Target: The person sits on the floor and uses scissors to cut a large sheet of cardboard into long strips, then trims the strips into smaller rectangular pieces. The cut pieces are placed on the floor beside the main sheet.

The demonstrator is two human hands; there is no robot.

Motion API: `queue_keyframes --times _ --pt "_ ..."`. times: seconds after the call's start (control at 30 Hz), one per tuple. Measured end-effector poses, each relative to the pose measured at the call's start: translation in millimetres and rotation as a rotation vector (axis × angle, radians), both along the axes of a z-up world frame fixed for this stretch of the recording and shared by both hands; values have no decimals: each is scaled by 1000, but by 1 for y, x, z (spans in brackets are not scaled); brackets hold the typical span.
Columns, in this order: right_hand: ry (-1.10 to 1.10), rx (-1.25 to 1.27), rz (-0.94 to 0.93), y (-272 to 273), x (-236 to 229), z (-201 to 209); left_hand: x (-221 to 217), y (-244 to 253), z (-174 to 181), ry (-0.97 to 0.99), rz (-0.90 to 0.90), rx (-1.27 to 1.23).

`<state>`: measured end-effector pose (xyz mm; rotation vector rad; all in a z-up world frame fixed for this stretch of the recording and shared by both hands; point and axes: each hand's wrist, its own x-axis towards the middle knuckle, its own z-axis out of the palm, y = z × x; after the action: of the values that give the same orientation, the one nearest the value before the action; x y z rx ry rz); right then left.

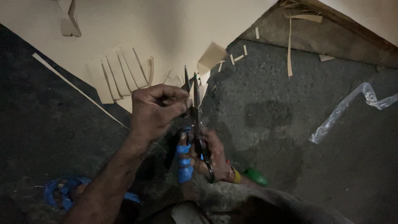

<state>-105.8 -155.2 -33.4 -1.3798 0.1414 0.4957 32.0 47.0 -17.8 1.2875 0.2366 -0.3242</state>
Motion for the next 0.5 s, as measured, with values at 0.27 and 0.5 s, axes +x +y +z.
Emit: queue_keyframes --times 0.27,0.5 --pt "136 12 37 3 18 22 -6 -2 -9 47 57 -1" --pt "67 -87 -128 0 62 30 -25 -20 -15 38 174 -102"
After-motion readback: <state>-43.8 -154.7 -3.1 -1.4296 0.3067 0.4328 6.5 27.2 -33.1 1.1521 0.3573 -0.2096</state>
